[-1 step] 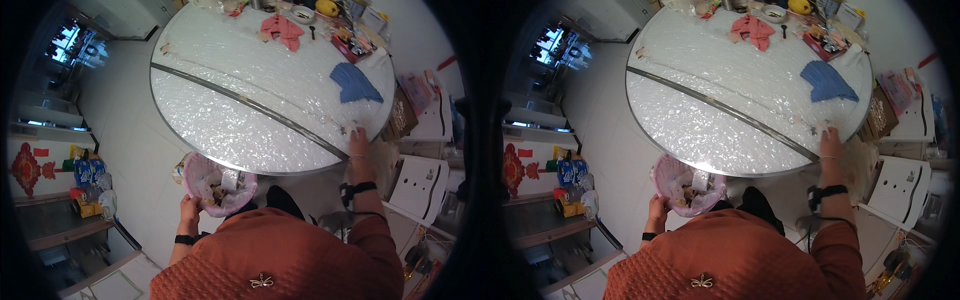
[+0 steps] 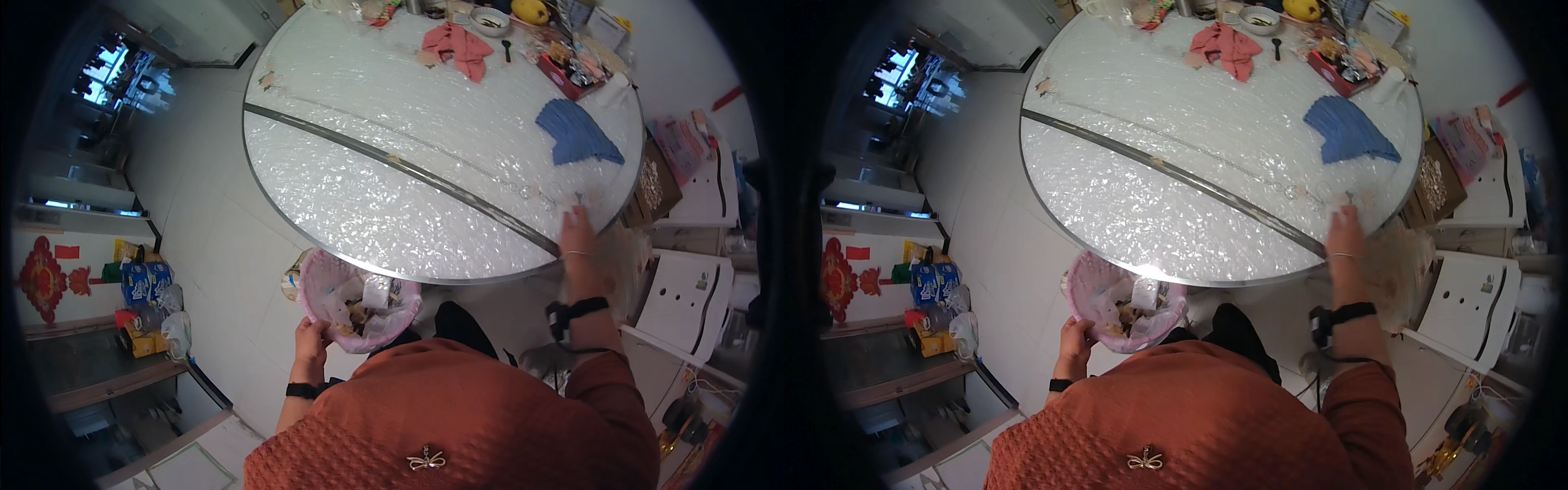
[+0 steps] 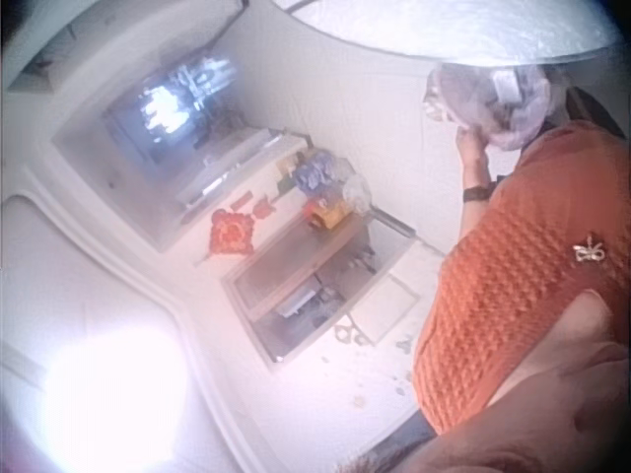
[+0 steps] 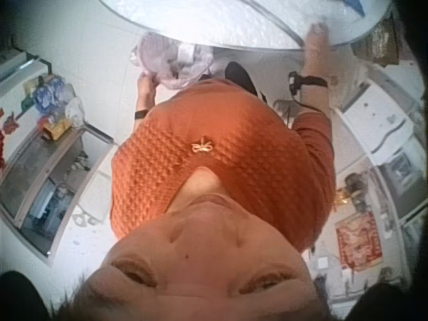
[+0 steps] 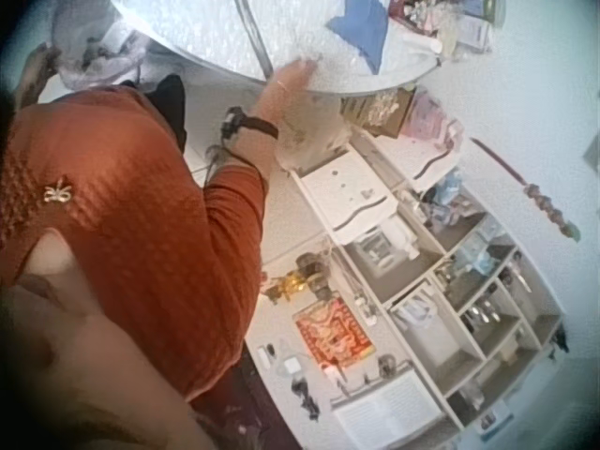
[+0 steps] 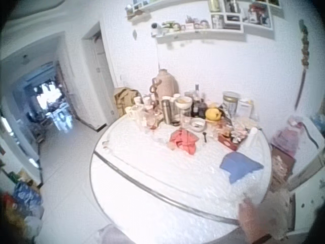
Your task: The person picks up a brown patterned garment from the bed, places it on a blue hanger, and hangs it on a clothes rack. Then the person folds a pink t-shirt and a white long-sleeve shirt on the bed.
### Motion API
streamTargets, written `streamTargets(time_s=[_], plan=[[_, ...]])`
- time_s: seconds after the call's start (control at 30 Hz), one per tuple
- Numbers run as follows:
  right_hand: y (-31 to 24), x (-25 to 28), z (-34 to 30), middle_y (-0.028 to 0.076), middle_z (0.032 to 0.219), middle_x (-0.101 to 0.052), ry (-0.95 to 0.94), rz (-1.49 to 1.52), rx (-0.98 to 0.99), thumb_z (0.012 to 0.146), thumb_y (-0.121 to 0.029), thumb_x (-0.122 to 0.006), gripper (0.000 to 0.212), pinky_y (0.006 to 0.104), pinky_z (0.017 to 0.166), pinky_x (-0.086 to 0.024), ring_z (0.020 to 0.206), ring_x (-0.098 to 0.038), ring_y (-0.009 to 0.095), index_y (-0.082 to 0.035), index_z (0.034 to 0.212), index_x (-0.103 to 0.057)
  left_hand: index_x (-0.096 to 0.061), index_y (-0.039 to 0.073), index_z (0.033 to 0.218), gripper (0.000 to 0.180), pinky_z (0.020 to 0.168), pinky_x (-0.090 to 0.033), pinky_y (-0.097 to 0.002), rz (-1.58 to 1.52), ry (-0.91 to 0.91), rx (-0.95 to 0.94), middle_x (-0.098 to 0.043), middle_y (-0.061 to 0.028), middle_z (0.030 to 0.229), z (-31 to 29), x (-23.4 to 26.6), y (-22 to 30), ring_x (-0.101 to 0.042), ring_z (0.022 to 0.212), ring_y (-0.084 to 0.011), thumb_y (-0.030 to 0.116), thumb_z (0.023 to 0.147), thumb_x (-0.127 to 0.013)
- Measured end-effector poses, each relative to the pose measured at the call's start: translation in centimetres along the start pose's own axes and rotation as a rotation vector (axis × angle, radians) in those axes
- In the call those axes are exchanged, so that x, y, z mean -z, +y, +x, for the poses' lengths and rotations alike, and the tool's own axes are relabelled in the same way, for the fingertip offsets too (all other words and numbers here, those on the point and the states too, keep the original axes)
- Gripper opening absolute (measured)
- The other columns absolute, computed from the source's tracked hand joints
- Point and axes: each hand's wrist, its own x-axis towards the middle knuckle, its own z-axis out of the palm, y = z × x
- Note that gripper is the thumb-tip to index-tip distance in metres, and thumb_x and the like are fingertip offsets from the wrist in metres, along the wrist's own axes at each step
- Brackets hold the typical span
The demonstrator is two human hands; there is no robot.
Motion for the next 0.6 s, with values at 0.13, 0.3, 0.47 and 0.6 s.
streamTargets(time_s=[0.13, 0.3, 0.47, 0.6], plan=[[-9.9, -5.8, -9.9, 0.013, 0.095, -0.067, -0.232, 0.080, 0.335, 0.089, -0.019, -0.059, 0.017, 0.0461, 0.071, -0.052, 0.085, -0.065, 0.036, -0.013, 0.104, -0.060, -0.057, 0.002, 0.105, 0.025, 0.068, -0.057, -0.0413, -0.062, -0.063, 0.044, -0.064, -0.0090, 0.088, 0.2, -1.0, -1.5, -0.064, 0.076, -0.0229, 0.002, 0.080, -0.057], [-23.0, -8.8, -20.9, 0.017, 0.098, -0.067, -0.894, 0.291, 0.621, 0.090, -0.021, -0.051, 0.020, 0.0451, 0.080, -0.050, 0.091, -0.064, 0.036, -0.016, 0.105, -0.064, -0.054, 0.001, 0.113, 0.032, 0.077, -0.056, -0.0472, -0.095, -0.136, 0.107, -0.063, -0.0125, 0.097, 0.5, -1.1, -2.4, -0.064, 0.087, -0.0287, 0.003, 0.081, -0.057], [-20.1, -8.2, -18.3, 0.017, 0.098, -0.067, -0.853, 0.448, 0.551, 0.087, -0.022, -0.063, 0.021, 0.0419, 0.078, -0.050, 0.088, -0.065, 0.034, -0.013, 0.106, -0.063, -0.057, 0.005, 0.097, 0.020, 0.064, -0.054, -0.0375, -0.146, -0.208, 0.111, -0.055, -0.0046, 0.076, 0.3, -1.0, -2.2, -0.054, 0.065, -0.0177, 0.002, 0.077, -0.059], [-8.9, -2.5, -9.5, 0.013, 0.088, -0.067, -0.170, 0.389, 0.286, 0.086, -0.023, -0.068, 0.024, 0.0378, 0.070, -0.052, 0.080, -0.066, 0.027, -0.010, 0.106, -0.062, -0.057, 0.005, 0.097, 0.021, 0.064, -0.055, -0.0383, -0.117, -0.231, 0.134, -0.056, -0.0047, 0.076, 0.2, -0.5, -2.2, -0.055, 0.066, -0.0177, 0.000, 0.076, -0.058]])
